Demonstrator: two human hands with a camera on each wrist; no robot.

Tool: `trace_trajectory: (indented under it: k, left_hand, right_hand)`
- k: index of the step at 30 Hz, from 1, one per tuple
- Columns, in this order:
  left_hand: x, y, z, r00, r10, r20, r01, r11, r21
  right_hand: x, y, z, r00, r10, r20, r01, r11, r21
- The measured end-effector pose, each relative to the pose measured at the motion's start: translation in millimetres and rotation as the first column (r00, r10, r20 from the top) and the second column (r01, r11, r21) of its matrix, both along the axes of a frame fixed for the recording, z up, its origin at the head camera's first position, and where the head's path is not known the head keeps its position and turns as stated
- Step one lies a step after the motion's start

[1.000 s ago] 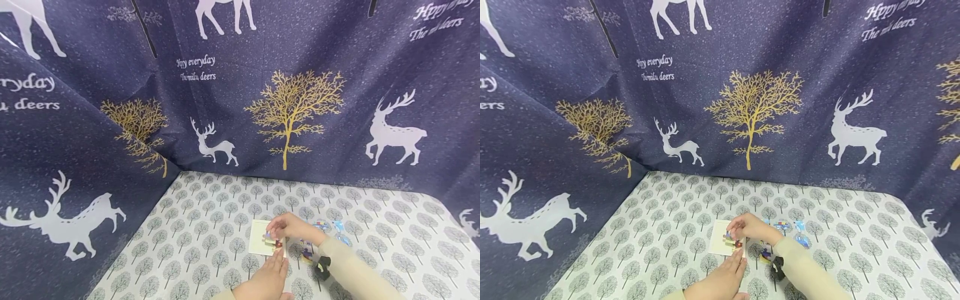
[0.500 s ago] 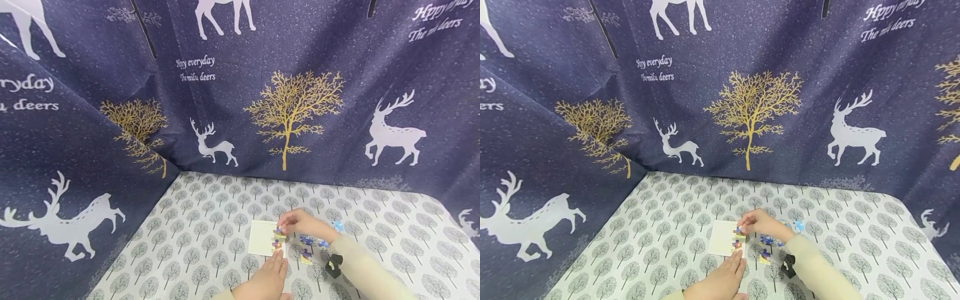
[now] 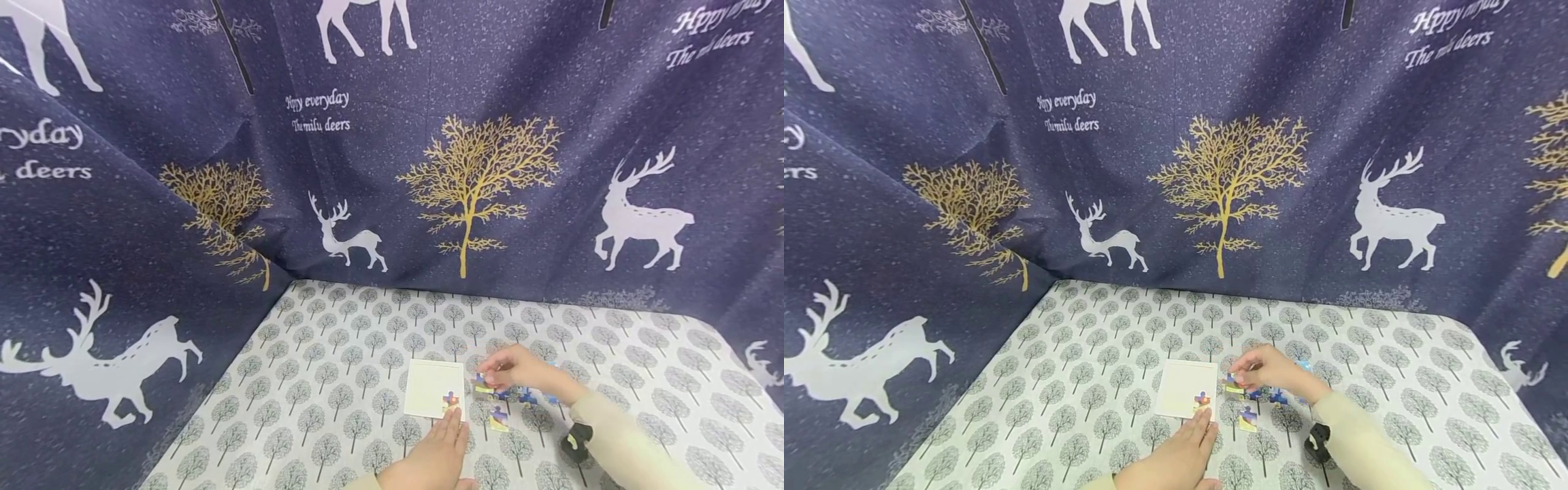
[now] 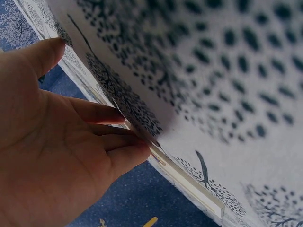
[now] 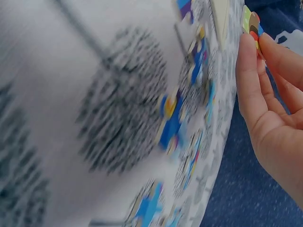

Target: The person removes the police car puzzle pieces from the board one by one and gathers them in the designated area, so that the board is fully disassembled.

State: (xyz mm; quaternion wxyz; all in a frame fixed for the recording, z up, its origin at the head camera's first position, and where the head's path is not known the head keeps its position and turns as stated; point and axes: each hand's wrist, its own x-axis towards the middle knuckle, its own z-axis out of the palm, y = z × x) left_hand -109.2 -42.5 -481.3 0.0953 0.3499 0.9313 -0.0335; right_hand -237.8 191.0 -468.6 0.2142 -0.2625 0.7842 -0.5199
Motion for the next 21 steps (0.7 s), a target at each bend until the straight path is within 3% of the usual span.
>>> trace_trajectory:
  k: [7,14,21]
  left_hand:
    - [0.6,0.8,3.6,1.000,0.005,0.004,-0.005,1.000,0.002]
    - [-1.2,-0.5,0.3,1.000,0.000,0.023,0.000,1.000,0.010]
    - [-1.2,-0.6,-2.9,1.000,-0.010,0.019,0.010,1.000,0.005]
  right_hand:
    - [9.8,27.3,1.2,1.000,0.016,-0.017,-0.016,1.000,-0.002]
    - [20.7,48.1,-3.1,0.999,-0.013,0.053,0.014,1.000,-0.019]
    - [32.2,62.1,-8.2,0.996,0.020,0.084,-0.016,0.999,-0.044]
